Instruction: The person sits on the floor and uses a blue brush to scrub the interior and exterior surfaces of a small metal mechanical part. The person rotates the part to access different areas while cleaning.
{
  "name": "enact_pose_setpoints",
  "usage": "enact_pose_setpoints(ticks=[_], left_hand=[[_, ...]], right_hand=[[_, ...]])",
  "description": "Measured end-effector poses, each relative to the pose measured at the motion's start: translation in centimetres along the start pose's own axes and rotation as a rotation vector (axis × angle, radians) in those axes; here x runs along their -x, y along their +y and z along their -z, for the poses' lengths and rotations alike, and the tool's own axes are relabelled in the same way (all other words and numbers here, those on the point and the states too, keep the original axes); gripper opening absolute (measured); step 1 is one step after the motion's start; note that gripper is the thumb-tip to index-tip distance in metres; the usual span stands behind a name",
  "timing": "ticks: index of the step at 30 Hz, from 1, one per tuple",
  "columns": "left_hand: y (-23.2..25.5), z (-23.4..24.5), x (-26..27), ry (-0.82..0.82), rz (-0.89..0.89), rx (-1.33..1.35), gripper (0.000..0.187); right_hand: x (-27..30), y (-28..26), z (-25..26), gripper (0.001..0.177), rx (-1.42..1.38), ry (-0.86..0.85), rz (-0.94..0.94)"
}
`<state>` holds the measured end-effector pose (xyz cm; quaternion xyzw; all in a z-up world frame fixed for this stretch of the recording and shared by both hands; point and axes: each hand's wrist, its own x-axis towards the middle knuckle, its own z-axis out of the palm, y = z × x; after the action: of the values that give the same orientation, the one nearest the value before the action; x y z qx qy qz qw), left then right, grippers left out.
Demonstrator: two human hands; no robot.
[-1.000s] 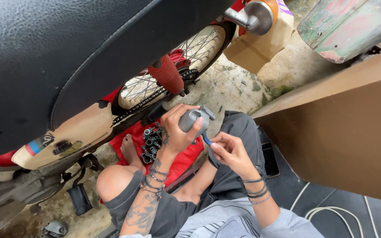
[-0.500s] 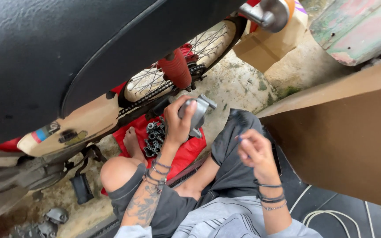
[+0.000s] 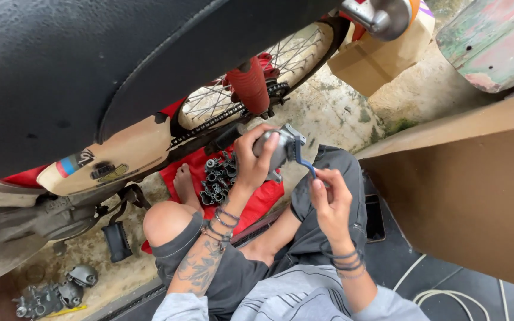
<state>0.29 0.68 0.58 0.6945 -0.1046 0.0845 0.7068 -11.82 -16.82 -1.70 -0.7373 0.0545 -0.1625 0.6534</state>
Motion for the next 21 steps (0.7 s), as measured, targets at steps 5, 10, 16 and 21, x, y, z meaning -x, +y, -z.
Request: enact_pose_setpoints(ticks=[5,10,16,21], left_hand=[[1.8,1.5,-0.9,-0.071,-0.27,-0.162,0.036],[2.2,1.5,-1.3,-0.133,-0.412,-0.201,0.044],[2.0,0.4,-1.0,-0.173,-0.522,-0.302,0.046],[-0.5,0.7,-1.2,-0.059,-0.669,-0.307,0.054]], right_hand=[[-0.6,-1.9,3.2,0.014,0.219,-0.064,0.014],[-2.6,-4.4,5.5,0.014,0.502,-0.006,0.124],[-2.9,-3.1,2.8,0.01,0.308,0.081,0.137],[-2.4,0.9,3.3,0.01,0.148,-0.024,-0.056]])
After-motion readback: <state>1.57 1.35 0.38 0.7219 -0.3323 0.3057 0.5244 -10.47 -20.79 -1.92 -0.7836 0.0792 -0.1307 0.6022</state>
